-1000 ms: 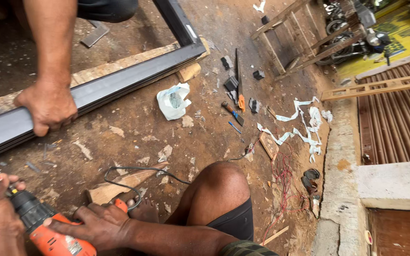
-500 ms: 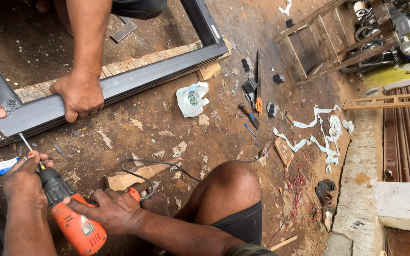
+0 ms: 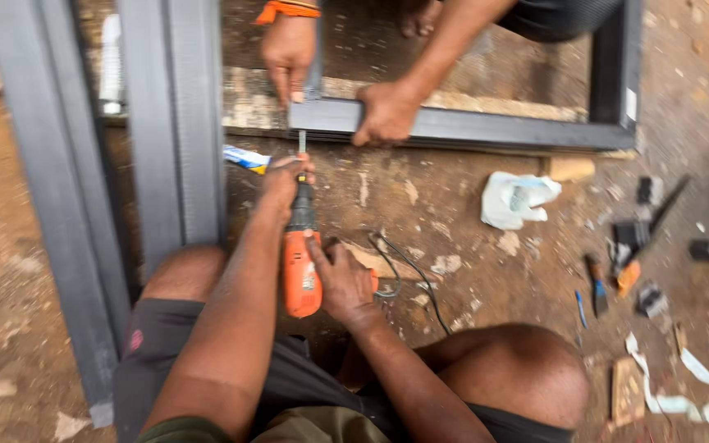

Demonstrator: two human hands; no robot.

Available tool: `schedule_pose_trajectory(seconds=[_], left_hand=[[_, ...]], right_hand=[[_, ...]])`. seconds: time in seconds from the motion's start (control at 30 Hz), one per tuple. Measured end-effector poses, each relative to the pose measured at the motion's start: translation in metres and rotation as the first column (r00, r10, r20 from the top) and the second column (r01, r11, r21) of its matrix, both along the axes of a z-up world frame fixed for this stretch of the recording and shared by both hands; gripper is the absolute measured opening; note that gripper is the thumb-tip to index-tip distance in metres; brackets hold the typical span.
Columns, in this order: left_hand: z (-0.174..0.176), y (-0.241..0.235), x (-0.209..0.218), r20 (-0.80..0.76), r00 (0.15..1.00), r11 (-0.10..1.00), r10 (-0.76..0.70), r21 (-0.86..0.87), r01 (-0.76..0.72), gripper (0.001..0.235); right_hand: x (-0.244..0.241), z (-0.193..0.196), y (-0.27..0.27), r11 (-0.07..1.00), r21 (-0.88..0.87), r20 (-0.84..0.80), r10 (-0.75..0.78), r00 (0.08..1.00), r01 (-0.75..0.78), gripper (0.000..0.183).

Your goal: The person uses a power drill to drive screws into a metal window frame, securing the corners and attaching a metal strip. Another person assists by holding the frame steady and handing over screws.

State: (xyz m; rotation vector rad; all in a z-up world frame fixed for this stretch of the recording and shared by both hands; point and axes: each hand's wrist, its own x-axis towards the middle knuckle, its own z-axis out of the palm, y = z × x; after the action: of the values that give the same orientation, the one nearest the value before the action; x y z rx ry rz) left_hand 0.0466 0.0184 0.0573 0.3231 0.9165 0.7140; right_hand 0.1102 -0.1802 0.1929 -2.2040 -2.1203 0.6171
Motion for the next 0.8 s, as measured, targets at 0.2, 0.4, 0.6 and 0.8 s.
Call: schedule_pose_trajectory(seconds=[0.2,0.4,0.6,0.8], left_hand=[[0.027,0.004,-0.006,-0.138,0.988,0.996,-0.073,0.036,0.079,0.021],[0.03,0.007,-0.001,-0.112,0.992,0.999,-0.054,0.002,0.055,0.018],[0.038,0.008,-0.001,-0.148,0.987,0.998,-0.065,-0.012,0.064,0.015],[0.04,0.007,-0.005,-0.192,0.976,0.994,-0.103,0.013,0.108,0.024]], right_hand=[[-0.006,0.003,0.009,1.0,-0.018,0.091,0.001,0.996,0.001,0.091],[-0.001,0.003,0.011,0.995,0.099,0.051,0.008,0.999,-0.013,0.092],[0.005,-0.001,0.01,0.998,0.06,0.098,0.011,0.995,-0.017,0.088],[0.002,0.007,0.017,0.996,0.082,0.069,0.013,0.998,-0.019,0.091]])
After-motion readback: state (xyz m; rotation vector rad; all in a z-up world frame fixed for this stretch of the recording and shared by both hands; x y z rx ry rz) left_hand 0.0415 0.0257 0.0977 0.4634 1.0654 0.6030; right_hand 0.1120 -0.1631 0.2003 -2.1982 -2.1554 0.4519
